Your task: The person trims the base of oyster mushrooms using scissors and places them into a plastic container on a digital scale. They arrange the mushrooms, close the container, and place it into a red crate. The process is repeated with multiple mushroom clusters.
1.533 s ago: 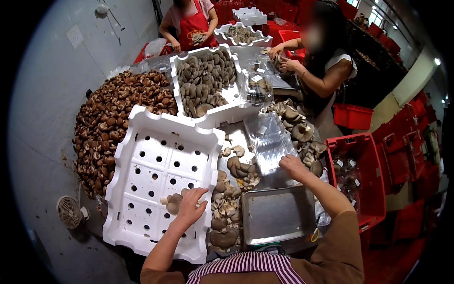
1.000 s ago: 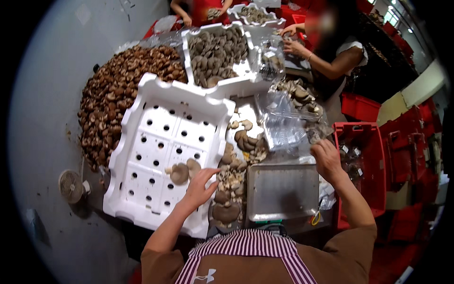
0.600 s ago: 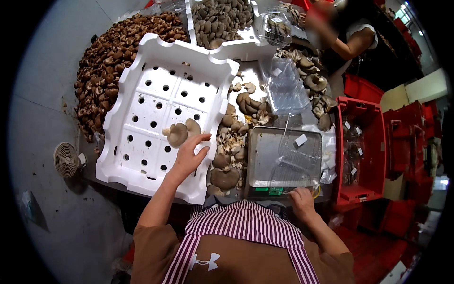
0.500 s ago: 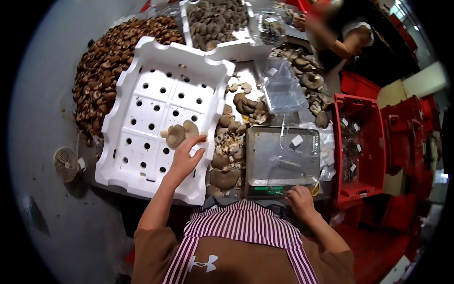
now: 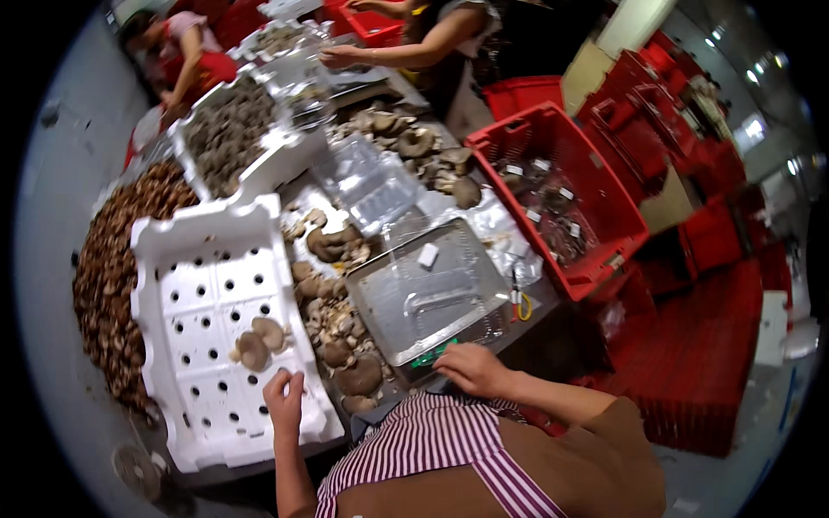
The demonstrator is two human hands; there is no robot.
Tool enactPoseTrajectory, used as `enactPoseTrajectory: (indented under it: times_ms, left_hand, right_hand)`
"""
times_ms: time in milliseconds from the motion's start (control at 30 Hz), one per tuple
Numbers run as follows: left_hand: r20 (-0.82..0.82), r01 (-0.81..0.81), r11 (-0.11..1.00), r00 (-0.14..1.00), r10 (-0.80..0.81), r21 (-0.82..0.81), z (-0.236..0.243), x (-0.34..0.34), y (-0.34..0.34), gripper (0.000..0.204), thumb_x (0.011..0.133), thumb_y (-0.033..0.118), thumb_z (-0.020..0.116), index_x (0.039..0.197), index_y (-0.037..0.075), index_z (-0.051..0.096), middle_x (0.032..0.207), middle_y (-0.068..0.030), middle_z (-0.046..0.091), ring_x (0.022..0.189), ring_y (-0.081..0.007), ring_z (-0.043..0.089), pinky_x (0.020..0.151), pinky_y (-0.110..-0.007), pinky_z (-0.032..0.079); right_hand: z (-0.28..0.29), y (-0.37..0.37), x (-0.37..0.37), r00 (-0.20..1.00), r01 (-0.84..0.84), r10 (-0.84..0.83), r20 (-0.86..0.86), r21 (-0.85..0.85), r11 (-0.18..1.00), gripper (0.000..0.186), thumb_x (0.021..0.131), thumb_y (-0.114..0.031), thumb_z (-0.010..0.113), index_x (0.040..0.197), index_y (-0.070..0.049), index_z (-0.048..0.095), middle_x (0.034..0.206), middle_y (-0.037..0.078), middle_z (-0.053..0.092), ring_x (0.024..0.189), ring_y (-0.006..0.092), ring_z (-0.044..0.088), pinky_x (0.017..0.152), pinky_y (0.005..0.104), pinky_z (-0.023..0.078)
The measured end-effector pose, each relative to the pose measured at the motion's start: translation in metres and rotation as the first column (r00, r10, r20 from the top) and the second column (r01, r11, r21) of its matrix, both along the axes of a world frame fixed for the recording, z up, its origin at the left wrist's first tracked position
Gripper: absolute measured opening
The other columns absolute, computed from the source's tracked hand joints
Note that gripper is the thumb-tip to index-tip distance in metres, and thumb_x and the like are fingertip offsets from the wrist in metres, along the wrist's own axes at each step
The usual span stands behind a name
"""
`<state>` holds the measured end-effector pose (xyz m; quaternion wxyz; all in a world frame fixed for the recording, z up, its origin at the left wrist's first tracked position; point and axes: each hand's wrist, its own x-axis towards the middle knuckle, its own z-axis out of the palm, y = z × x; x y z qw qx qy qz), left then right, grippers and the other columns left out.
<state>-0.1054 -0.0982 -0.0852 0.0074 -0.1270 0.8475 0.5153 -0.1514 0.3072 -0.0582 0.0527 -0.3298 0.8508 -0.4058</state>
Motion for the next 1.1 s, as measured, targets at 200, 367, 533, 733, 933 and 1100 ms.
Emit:
enactPoseTrajectory:
  times_ms: [200,367,533,733,933,1100]
  left_hand:
    - [-0.158,-0.070,0.970,0.982,0.109,0.234,0.000,0.012,0.062,0.033,0.086,-0.003,0.069,0.072,0.010,0.041,0.071,0.0039,0.042,0.062,-0.0054,0.037,0.058,-0.022,0.034]
    - [-0.076,-0.016,0.990,0.997,0.027,0.139,0.009,0.007,0.119,0.023,0.080,-0.003,0.071,0.073,0.004,0.050,0.073,-0.0017,0.048,0.066,-0.0105,0.046,0.062,-0.025,0.040]
    - [-0.054,0.078,0.985,0.996,-0.071,0.152,0.038,-0.011,0.172,0.019,0.077,0.002,0.079,0.076,0.001,0.060,0.076,-0.0040,0.056,0.067,-0.0114,0.053,0.060,-0.027,0.043]
    - [-0.053,0.049,0.982,0.998,-0.040,0.181,0.034,-0.002,0.196,0.016,0.084,0.003,0.073,0.072,-0.003,0.064,0.068,-0.0061,0.059,0.064,-0.0142,0.055,0.058,-0.030,0.041]
    - [0.076,-0.178,0.924,0.984,0.162,0.339,0.002,0.020,0.187,0.010,0.095,0.008,0.063,0.092,-0.002,0.067,0.075,-0.0038,0.060,0.067,-0.0091,0.057,0.061,-0.025,0.046]
    - [0.109,-0.388,0.885,0.922,0.373,0.258,-0.028,0.032,0.153,0.028,0.093,0.000,0.056,0.120,0.000,0.060,0.100,-0.0060,0.065,0.085,-0.0097,0.060,0.075,-0.024,0.050]
  right_hand:
    - [-0.025,0.003,0.023,0.999,0.044,-0.040,0.021,-0.206,0.978,0.010,0.090,-0.012,0.066,0.097,-0.005,0.064,0.085,0.011,0.060,0.078,0.0296,0.064,0.067,0.0388,0.051]
    - [-0.014,0.029,0.005,0.991,0.103,-0.083,0.106,-0.206,0.973,0.009,0.089,-0.008,0.065,0.096,-0.003,0.067,0.086,0.013,0.065,0.078,0.0319,0.065,0.069,0.0384,0.052]
    - [-0.012,0.065,-0.006,0.970,0.156,-0.101,0.220,-0.248,0.956,0.010,0.087,0.002,0.064,0.097,0.001,0.067,0.080,0.015,0.064,0.068,0.0270,0.063,0.060,0.0336,0.049]
    - [-0.019,0.085,-0.025,0.955,0.095,-0.017,0.297,-0.248,0.964,0.010,0.088,0.004,0.063,0.097,0.002,0.067,0.080,0.014,0.065,0.067,0.0246,0.062,0.060,0.0326,0.049]
    - [0.000,0.069,-0.058,0.971,0.029,0.015,0.238,-0.184,0.983,0.011,0.088,0.007,0.060,0.096,0.002,0.065,0.082,0.014,0.065,0.071,0.0258,0.064,0.064,0.0331,0.050]
    - [0.001,0.044,-0.059,0.955,0.038,0.022,0.297,-0.192,0.981,0.013,0.092,0.005,0.054,0.100,0.002,0.063,0.081,0.012,0.064,0.072,0.0191,0.063,0.066,0.0294,0.049]
